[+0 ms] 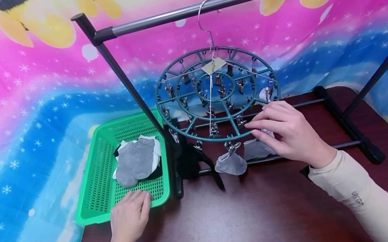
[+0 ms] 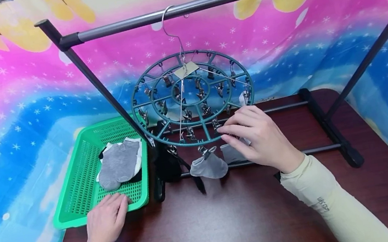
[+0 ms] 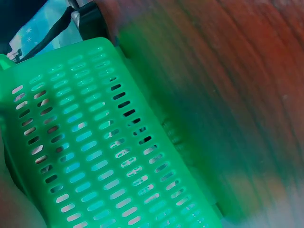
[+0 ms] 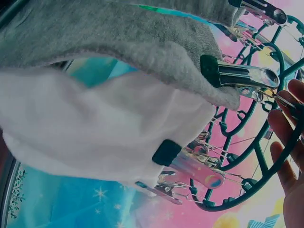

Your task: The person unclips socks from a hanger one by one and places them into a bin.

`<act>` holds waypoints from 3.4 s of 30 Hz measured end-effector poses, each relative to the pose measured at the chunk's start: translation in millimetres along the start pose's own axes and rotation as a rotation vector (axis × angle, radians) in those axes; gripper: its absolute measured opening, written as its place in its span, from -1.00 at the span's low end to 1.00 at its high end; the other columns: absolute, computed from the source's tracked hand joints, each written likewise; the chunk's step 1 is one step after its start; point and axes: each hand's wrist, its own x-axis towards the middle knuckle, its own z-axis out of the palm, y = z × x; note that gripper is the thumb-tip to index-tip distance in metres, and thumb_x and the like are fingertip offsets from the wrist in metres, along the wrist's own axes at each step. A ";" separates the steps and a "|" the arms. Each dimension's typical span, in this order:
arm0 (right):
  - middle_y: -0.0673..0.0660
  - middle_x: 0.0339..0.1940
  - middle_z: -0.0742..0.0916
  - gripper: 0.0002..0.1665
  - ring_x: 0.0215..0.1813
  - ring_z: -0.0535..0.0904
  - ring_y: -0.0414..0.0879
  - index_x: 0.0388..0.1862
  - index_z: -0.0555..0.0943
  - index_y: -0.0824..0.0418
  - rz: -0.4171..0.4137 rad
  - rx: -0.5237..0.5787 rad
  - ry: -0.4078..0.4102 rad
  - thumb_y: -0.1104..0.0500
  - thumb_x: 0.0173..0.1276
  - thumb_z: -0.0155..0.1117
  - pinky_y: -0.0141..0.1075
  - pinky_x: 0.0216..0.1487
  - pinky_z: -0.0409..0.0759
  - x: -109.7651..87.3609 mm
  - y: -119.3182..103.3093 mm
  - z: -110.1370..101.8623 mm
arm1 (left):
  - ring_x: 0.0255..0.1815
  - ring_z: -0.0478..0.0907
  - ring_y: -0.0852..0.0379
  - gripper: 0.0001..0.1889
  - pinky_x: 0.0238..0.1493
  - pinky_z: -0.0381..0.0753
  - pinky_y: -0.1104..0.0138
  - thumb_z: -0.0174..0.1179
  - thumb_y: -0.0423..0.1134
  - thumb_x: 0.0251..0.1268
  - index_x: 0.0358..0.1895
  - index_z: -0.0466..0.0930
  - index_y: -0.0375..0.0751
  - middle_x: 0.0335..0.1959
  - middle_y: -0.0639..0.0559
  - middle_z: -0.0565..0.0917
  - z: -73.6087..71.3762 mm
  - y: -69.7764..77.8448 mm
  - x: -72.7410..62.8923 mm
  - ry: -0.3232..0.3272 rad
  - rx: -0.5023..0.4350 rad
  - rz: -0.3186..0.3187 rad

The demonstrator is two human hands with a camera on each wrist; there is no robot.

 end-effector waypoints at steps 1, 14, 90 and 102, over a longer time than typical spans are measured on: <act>0.12 -0.18 0.79 -0.51 -0.03 0.62 0.04 -0.06 0.82 0.19 0.008 0.003 -0.004 -0.13 0.62 0.12 -0.19 0.33 0.40 -0.1 -0.8 0.7 | -0.46 0.56 0.12 -0.68 -0.62 0.40 0.29 0.04 -0.16 0.50 -0.53 0.56 0.08 -0.53 0.21 0.60 -1.4 0.2 0.0 -0.020 -0.004 -0.010; 0.18 -0.09 0.80 -0.54 0.04 0.64 0.12 0.02 0.80 0.20 0.047 -0.020 0.099 -0.11 0.60 0.16 -0.25 0.39 0.38 4.1 -19.3 2.5 | -0.02 0.67 0.04 -0.52 -0.08 0.68 0.08 0.37 -0.08 0.40 0.31 0.52 -0.08 -0.02 -0.01 0.71 -21.6 22.6 49.7 -0.266 -0.300 -0.255; 0.00 -0.66 0.57 -0.48 -0.72 0.44 -0.11 -0.40 0.58 0.09 1.058 0.820 -0.270 -0.28 0.55 0.13 -0.32 -0.56 0.45 96.0 -91.7 159.3 | -0.73 0.50 0.18 -0.65 -0.72 0.45 0.39 0.04 -0.07 0.65 -0.18 0.72 -0.24 -0.54 0.03 0.67 -47.3 52.6 53.2 0.214 -0.176 0.191; 0.01 -0.73 0.54 -0.55 -0.73 0.39 -0.08 -0.52 0.53 0.08 1.066 0.869 -0.214 -0.14 0.52 0.21 -0.36 -0.65 0.43 94.2 -87.9 160.3 | -0.78 0.44 0.20 -0.59 -0.75 0.38 0.44 -0.05 -0.03 0.69 -0.17 0.71 -0.24 -0.55 0.04 0.65 -42.4 52.8 49.4 0.176 -0.124 0.210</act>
